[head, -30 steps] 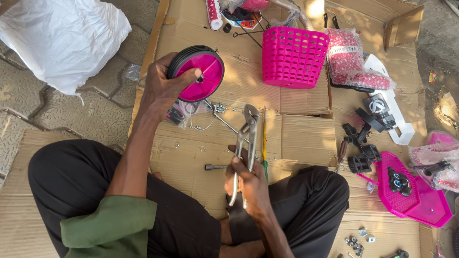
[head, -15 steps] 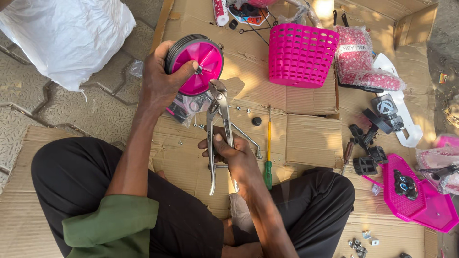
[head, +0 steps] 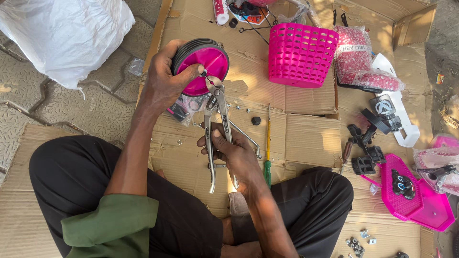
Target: The person assembles a pink bicycle wheel by inserting a metal axle and tightening it with pliers. They then attach a black plastic cap to the wheel hub. Next, they unpack a pink plastic basket and attach a metal bracket to it using a screwdriver and small hardware.
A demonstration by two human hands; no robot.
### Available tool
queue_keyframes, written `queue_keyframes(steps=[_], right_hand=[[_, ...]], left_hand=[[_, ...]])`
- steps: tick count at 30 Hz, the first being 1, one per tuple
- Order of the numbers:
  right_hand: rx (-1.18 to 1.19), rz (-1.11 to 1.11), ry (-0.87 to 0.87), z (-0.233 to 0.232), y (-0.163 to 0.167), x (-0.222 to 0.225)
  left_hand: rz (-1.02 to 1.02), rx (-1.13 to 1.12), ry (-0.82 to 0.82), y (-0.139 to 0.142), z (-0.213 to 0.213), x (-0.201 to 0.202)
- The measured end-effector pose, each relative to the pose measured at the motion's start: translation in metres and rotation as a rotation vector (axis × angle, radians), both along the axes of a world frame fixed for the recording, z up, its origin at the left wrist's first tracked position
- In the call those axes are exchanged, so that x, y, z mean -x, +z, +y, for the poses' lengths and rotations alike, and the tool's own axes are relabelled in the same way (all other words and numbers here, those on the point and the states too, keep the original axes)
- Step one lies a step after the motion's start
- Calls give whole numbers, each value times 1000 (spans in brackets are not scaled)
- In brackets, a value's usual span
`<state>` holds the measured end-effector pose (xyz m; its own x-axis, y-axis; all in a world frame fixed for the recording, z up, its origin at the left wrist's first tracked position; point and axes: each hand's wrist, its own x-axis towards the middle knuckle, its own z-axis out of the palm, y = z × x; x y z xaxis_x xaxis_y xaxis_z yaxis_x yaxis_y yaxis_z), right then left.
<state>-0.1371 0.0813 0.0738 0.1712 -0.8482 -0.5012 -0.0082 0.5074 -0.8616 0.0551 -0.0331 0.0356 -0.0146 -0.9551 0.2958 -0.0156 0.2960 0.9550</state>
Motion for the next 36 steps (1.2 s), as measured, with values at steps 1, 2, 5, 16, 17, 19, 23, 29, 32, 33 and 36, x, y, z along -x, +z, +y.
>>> queue_keyframes(steps=[1, 2, 5, 16, 17, 19, 23, 29, 32, 33, 36], right_hand=[[-4, 13, 1, 0, -1, 0], [-8, 26, 2, 0, -1, 1], [-4, 56, 13, -1, -1, 1], [-59, -66, 39, -2, -1, 14], [-9, 91, 81, -5, -5, 18], [191, 434, 184, -10, -14, 28], [838, 995, 341, -24, -20, 56], [852, 1405, 632, -45, 1, 87], [996, 1393, 598, -43, 5, 88], [1031, 1368, 574, -42, 5, 87], [956, 1416, 541, -37, 4, 85]], left_hand=[[9, 1, -6, 0, 0, 0], [18, 2, -11, 1, 0, 0], [-30, -17, 27, 0, 1, 1], [-154, 162, -22, 2, 2, 0], [-181, 186, -25, 2, 2, 0], [-202, 146, -26, 3, 3, 0], [-266, 290, -41, 3, 4, 3], [-416, 346, -45, 1, 5, 12], [-355, 314, 0, -1, 6, 11], [-256, 224, -36, -1, 5, 9], [168, -174, -97, -9, 3, 5]])
